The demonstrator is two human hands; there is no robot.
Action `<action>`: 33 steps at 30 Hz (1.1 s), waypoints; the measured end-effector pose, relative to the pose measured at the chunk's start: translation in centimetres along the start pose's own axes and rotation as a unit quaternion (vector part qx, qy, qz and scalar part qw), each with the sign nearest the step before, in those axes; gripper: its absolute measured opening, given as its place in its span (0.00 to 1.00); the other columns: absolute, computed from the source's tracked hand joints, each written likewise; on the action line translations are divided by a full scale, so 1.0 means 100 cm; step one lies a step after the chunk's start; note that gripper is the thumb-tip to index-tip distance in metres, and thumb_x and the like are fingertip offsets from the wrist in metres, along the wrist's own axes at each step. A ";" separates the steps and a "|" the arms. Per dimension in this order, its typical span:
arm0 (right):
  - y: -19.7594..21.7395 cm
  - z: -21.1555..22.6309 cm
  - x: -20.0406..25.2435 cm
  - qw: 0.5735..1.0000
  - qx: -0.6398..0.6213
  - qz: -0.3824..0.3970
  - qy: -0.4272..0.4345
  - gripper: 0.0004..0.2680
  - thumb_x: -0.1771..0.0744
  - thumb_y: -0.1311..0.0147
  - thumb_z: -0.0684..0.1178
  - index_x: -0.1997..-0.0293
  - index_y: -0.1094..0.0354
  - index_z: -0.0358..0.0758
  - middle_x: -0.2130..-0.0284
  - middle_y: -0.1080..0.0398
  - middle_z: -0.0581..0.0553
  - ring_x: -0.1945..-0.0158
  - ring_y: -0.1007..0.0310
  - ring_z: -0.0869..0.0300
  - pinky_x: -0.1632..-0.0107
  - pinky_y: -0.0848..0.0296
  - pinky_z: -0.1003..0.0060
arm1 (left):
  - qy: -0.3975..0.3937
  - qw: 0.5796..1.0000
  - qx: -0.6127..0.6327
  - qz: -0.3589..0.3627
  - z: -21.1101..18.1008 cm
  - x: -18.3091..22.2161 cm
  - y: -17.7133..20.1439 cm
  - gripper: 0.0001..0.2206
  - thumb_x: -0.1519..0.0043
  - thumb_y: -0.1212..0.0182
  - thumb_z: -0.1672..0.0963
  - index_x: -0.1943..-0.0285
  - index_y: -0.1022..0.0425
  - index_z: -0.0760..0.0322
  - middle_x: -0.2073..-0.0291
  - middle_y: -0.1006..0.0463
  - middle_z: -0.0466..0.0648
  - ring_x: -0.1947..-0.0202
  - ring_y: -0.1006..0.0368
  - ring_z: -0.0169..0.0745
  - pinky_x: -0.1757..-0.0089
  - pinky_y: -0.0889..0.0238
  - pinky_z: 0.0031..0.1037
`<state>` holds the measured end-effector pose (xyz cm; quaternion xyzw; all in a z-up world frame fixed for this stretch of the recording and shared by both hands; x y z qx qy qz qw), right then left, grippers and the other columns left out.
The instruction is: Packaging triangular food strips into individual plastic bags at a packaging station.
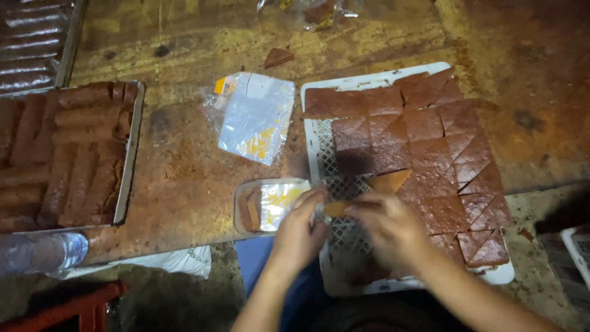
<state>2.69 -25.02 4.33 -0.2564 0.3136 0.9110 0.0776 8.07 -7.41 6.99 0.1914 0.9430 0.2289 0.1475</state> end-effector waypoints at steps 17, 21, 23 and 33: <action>0.015 -0.009 -0.104 0.913 0.171 0.272 -0.253 0.21 0.31 0.60 0.38 0.28 0.52 0.45 0.48 0.41 0.44 0.44 0.40 0.52 0.37 0.49 0.52 | 0.099 0.994 -0.047 -0.030 0.071 0.037 -0.003 0.04 0.38 0.39 0.61 0.58 0.26 0.60 0.67 0.25 0.49 0.64 0.28 0.46 0.59 0.36 0.32; -0.013 -0.084 -0.039 0.896 0.121 0.386 -0.186 0.34 0.39 0.36 0.41 0.25 0.53 0.44 0.33 0.41 0.37 0.33 0.36 0.46 0.30 0.41 0.54 | 0.040 0.992 -0.046 -0.110 0.060 0.043 0.024 0.10 0.34 0.41 0.56 0.52 0.17 0.66 0.57 0.15 0.51 0.53 0.19 0.46 0.49 0.29 0.34; 0.003 -0.061 -0.046 0.886 0.119 0.394 -0.215 0.27 0.37 0.37 0.45 0.30 0.46 0.47 0.48 0.30 0.41 0.58 0.32 0.54 0.50 0.32 0.59 | 0.064 0.991 -0.018 -0.117 0.071 0.047 0.024 0.08 0.35 0.41 0.58 0.53 0.18 0.65 0.57 0.15 0.49 0.55 0.19 0.42 0.52 0.28 0.30; -0.051 0.027 -0.017 0.969 0.133 0.204 -0.031 0.17 0.35 0.46 0.49 0.40 0.31 0.70 0.49 0.29 0.60 0.52 0.22 0.58 0.54 0.21 0.60 | -0.005 0.987 -0.088 -0.132 0.013 0.010 0.018 0.26 0.47 0.43 0.64 0.36 0.28 0.67 0.38 0.28 0.58 0.40 0.28 0.66 0.46 0.31 0.51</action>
Point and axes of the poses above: each hand's wrist, its own x-axis away from the middle knuckle, its own y-axis out of the back of the hand, z = x × y, the point moved 9 cm from there along -x, towards the middle knuckle
